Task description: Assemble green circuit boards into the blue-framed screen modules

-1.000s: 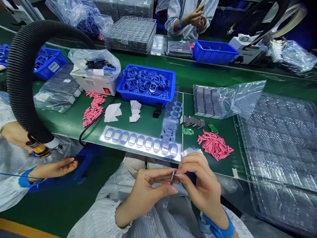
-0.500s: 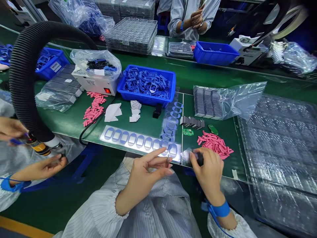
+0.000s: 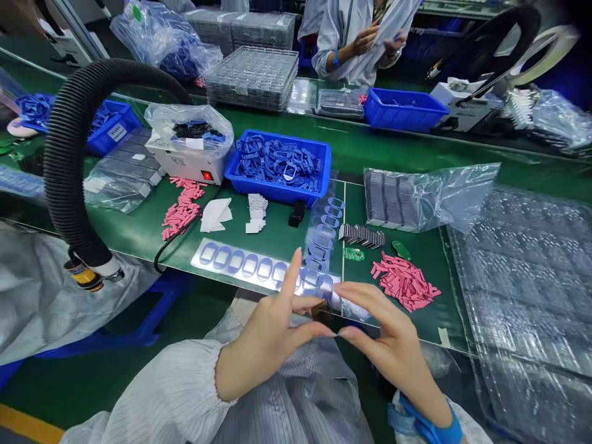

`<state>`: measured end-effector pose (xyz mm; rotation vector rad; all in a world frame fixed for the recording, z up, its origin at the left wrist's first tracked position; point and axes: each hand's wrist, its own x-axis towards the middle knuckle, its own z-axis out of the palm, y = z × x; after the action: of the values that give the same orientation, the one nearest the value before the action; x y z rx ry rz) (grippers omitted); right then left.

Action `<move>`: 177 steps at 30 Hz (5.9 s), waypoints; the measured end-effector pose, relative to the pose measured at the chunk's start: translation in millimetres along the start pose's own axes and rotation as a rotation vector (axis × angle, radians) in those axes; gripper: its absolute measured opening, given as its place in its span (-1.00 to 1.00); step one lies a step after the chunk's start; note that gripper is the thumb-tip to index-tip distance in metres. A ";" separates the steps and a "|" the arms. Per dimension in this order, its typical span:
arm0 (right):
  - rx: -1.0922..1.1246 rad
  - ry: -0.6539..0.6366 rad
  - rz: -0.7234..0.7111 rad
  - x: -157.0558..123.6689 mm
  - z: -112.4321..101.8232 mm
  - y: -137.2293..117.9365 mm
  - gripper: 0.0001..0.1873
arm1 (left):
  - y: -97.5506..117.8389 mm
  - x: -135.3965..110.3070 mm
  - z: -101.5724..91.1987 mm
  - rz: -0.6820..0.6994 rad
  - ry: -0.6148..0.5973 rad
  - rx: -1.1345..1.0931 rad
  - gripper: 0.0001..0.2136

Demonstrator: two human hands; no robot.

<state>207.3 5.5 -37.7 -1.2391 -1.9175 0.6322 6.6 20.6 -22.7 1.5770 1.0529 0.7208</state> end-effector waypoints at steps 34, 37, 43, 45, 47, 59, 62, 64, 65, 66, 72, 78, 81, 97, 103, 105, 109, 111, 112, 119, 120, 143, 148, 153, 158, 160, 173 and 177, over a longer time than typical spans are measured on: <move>0.238 0.316 0.208 4.8 35.0 75.6 -0.88 | -6.4 245.0 -87.1 -0.100 0.350 0.733 -0.63; 0.242 0.318 0.213 4.7 35.0 74.9 -0.88 | 1.5 229.5 -90.0 -0.056 0.362 0.537 -0.60; 0.247 0.312 0.211 3.3 35.7 76.8 -0.87 | 22.1 183.4 -84.7 -0.076 0.131 -0.054 -0.62; 0.249 0.311 0.207 2.3 36.0 77.9 -0.87 | 26.0 162.7 -78.8 -0.079 0.065 -0.206 -0.61; 0.248 0.311 0.205 1.2 35.9 78.4 -0.87 | 26.5 142.1 -71.7 -0.095 0.040 -0.366 -0.61; 0.204 0.387 0.197 -2.1 35.3 75.8 -0.86 | 0.7 48.9 -31.9 -0.289 0.089 -1.050 -0.78; 0.167 0.460 0.187 -4.7 30.2 57.1 -0.85 | -3.8 29.6 -24.4 -0.309 0.095 -1.083 -0.77; 0.158 0.485 0.130 -4.5 25.9 35.8 -0.81 | -4.9 18.5 -17.7 -0.322 0.099 -1.090 -0.76; 0.162 0.489 0.091 -3.6 24.2 24.0 -0.79 | -4.9 13.6 -13.9 -0.317 0.107 -1.080 -0.75; 0.171 0.486 0.054 -2.5 23.0 12.3 -0.78 | -4.6 9.1 -10.1 -0.307 0.121 -1.069 -0.74; 0.235 0.414 -0.024 0.8 25.7 -31.4 -0.75 | -6.8 -8.8 4.7 -0.073 0.222 -0.974 -0.72; 0.151 0.274 -0.054 -2.5 24.8 -40.3 -0.71 | -7.9 -20.3 4.1 0.126 0.318 -0.795 -0.66; 0.116 0.232 -0.076 -0.9 20.1 -41.1 -0.71 | -6.5 -22.4 4.0 0.202 0.326 -0.736 -0.58; -0.017 0.024 -0.172 2.8 6.4 -38.7 -0.52 | -10.2 -23.9 2.2 0.298 0.328 -0.625 -0.41; 0.032 0.050 -0.151 7.3 14.5 -38.5 -0.69 | -17.3 -22.0 6.6 0.222 0.302 -0.625 -0.56; 0.077 0.088 -0.119 7.9 23.4 -40.6 -0.72 | -19.1 -20.4 10.1 0.181 0.291 -0.660 -0.65; 0.113 0.081 -0.089 10.6 34.8 -36.7 -0.74 | -23.9 -19.2 14.6 0.115 0.305 -0.793 -0.72; 0.082 0.088 -0.051 15.5 29.4 -19.3 -0.76 | -27.5 -20.3 13.2 0.037 0.321 -0.867 -0.71; 0.034 0.126 0.004 19.1 23.2 -5.1 -0.77 | -29.5 -21.1 11.6 -0.017 0.320 -0.912 -0.71; -0.287 0.295 0.417 48.9 -40.8 129.8 -0.37 | -42.7 -33.3 4.9 -0.261 0.331 -1.101 -0.69; -0.284 0.263 0.424 51.6 -45.7 141.9 -0.39 | -43.8 -35.1 5.9 -0.273 0.333 -1.103 -0.68; -0.021 0.315 0.284 43.7 -53.6 106.5 -0.51 | -27.1 -31.8 4.0 -0.358 0.207 -1.032 -0.67; -0.104 -0.099 -0.104 32.3 -23.2 17.9 -0.67 | -21.0 -24.1 8.6 -0.320 -0.008 -1.012 -0.60; -0.161 -0.328 -0.315 25.0 -4.4 -22.8 -0.64 | -13.9 -22.1 14.1 -0.254 -0.090 -1.015 -0.68; -0.133 -0.328 -0.275 25.4 -1.4 -28.5 -0.63 | -14.2 -26.5 13.9 -0.235 -0.084 -0.992 -0.67; -0.081 -0.316 -0.225 26.4 -0.4 -32.9 -0.61 | -15.6 -27.3 13.7 -0.226 -0.081 -0.966 -0.65; -0.001 -0.133 -0.095 11.3 9.6 -28.1 -0.71 | -19.3 -30.7 12.9 -0.231 -0.138 -1.046 -0.66; -0.117 0.167 -0.194 -3.0 21.6 -36.6 -0.85 | -17.2 -27.8 16.6 -0.235 -0.121 -1.142 -0.68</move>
<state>170.9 -12.3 -24.5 -1.1222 -1.9260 0.3099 4.5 -10.7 -41.7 0.4918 0.5209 0.8255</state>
